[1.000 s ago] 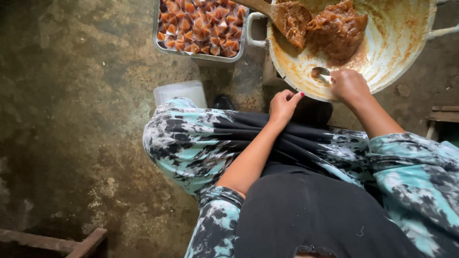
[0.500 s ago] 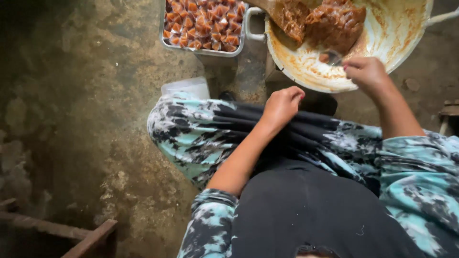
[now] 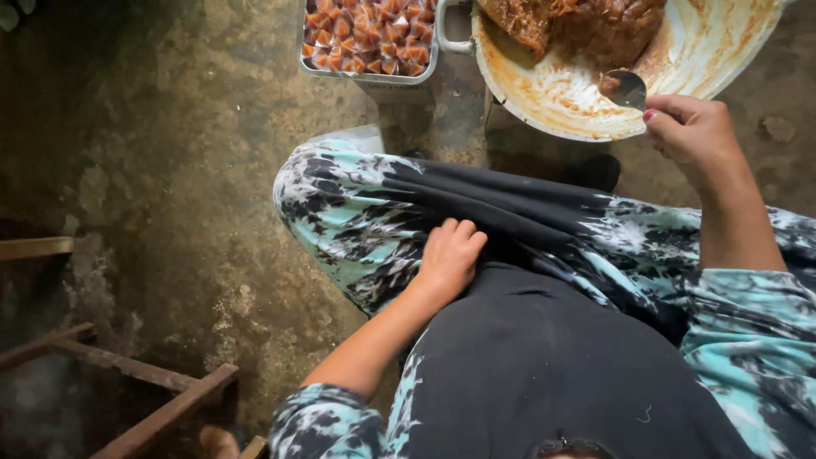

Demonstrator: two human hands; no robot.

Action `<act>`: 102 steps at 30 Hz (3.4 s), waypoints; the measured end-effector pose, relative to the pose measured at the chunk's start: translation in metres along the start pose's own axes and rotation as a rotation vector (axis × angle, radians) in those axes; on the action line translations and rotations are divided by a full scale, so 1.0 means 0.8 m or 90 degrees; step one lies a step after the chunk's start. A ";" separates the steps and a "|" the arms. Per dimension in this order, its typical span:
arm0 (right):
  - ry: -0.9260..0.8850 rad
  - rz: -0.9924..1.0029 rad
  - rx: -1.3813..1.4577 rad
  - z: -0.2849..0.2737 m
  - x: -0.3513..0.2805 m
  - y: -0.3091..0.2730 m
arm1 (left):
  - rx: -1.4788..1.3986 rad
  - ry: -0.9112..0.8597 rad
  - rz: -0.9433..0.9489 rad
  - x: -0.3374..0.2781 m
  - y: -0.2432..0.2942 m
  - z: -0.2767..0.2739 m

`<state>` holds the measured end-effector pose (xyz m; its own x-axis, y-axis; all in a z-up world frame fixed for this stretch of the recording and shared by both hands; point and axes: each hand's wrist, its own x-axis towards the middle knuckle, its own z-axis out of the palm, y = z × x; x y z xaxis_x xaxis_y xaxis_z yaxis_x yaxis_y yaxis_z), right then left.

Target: Scooping brown paste from a large bowl and wrapping it into individual portions

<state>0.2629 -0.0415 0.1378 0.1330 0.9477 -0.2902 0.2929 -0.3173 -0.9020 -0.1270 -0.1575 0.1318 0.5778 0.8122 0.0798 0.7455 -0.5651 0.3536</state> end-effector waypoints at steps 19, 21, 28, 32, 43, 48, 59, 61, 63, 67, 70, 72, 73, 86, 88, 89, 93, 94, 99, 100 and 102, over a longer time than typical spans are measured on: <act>-0.077 0.021 0.383 0.088 -0.069 -0.080 | -0.485 0.259 -0.211 0.081 0.023 -0.129; -0.125 -0.011 0.519 0.107 -0.088 -0.099 | -0.691 0.333 -0.227 0.120 0.050 -0.124; -0.034 -0.123 0.544 0.122 -0.100 -0.141 | -0.767 0.429 -0.142 0.166 0.087 -0.102; -0.012 -0.174 0.523 0.112 -0.096 -0.139 | -0.966 0.340 -0.144 0.163 0.089 -0.117; -0.021 -0.245 0.357 0.087 -0.145 -0.132 | -1.117 0.282 -0.229 0.176 0.071 -0.107; 0.045 -0.271 0.102 0.093 -0.159 -0.148 | -1.230 0.239 -0.203 0.181 0.070 -0.095; 0.107 -0.528 -0.020 0.098 -0.140 -0.119 | -1.489 0.228 -0.264 0.181 0.089 -0.110; 0.120 -0.551 -0.036 0.098 -0.138 -0.114 | -1.534 0.215 -0.294 0.181 0.095 -0.111; 0.189 -0.598 -0.032 0.099 -0.131 -0.112 | -1.529 0.234 -0.378 0.184 0.099 -0.104; 0.218 -0.614 -0.036 0.100 -0.122 -0.087 | -1.541 0.223 -0.384 0.180 0.106 -0.124; 0.240 -0.620 -0.049 0.099 -0.122 -0.081 | -1.535 0.226 -0.366 0.177 0.108 -0.129; 0.246 -0.620 -0.045 0.099 -0.125 -0.081 | -1.530 0.233 -0.360 0.175 0.112 -0.137; 0.246 -0.619 -0.045 0.100 -0.124 -0.081 | -1.530 0.232 -0.361 0.175 0.113 -0.138; 0.251 -0.552 -0.108 0.084 -0.128 -0.094 | -1.406 0.279 -0.347 0.185 0.099 -0.110; 0.236 -0.486 -0.135 0.073 -0.127 -0.097 | -1.387 0.287 -0.349 0.184 0.094 -0.103; 0.267 -0.467 -0.134 0.064 -0.121 -0.099 | -1.375 0.286 -0.356 0.183 0.089 -0.097; 0.278 -0.404 -0.276 0.017 -0.056 -0.074 | -1.327 0.276 -0.429 0.181 0.068 -0.069; 0.280 -0.400 -0.277 0.010 -0.019 -0.039 | -1.328 0.270 -0.431 0.178 0.065 -0.066; 0.076 -0.159 -0.659 0.039 0.067 0.014 | -1.337 0.243 -0.558 0.159 0.051 -0.044; 0.073 -0.161 -0.659 0.047 0.076 0.027 | -1.337 0.247 -0.560 0.156 0.051 -0.049; 0.121 -0.230 -0.762 0.064 0.096 0.051 | -1.347 0.237 -0.575 0.153 0.049 -0.059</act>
<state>0.2367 0.0200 0.0625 -0.0288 0.9983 0.0516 0.9988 0.0308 -0.0374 -0.0428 -0.0738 0.1998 0.1731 0.7994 -0.5754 -0.7140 0.5042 0.4857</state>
